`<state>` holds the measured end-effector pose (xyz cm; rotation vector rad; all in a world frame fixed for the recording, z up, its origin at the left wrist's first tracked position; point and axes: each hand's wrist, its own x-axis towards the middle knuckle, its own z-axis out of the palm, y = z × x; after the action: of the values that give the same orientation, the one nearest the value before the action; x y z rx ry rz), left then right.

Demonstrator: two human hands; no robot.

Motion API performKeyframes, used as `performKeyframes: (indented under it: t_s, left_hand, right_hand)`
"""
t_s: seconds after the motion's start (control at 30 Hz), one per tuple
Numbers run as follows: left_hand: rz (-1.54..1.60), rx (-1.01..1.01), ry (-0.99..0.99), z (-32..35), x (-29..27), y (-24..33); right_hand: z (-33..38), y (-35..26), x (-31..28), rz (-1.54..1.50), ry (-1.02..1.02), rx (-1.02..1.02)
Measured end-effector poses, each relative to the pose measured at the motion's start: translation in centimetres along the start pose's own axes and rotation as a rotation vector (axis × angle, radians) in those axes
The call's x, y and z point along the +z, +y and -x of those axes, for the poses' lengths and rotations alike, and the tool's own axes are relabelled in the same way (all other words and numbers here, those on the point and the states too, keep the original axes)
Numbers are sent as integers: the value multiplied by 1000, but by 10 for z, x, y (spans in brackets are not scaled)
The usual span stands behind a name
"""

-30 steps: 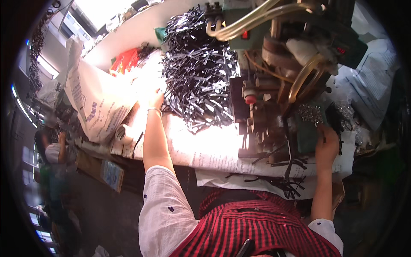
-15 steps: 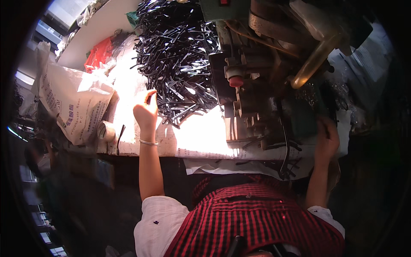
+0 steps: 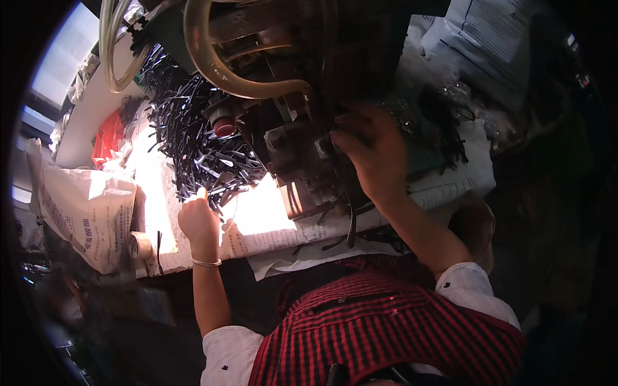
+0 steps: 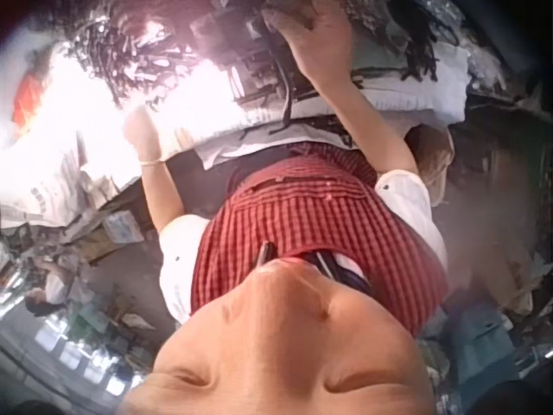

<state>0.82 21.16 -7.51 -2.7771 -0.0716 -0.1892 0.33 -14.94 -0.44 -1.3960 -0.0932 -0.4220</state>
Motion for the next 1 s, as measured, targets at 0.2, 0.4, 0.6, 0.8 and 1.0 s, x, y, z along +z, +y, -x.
performKeyframes:
  t_s: [0.2,0.4,0.6,0.8,1.0]
  left_hand:
    - [1470,-244,547,31,-109,42]
    - [1009,566,952,33,-168,136]
    - [883,730,1042,5,-152,181]
    - [832,743,1086,4,-150,183]
    - [852,711,1061,6,-148,185]
  right_hand:
    - [8,-22,8,79,-106,-147]
    - [-42,35,-64,831,-133,-192]
    - [-14,56,-116,987,-168,-283]
    - [-26,51,-151,741,64,-137]
    - [6,44,-135,1069,-24,-72]
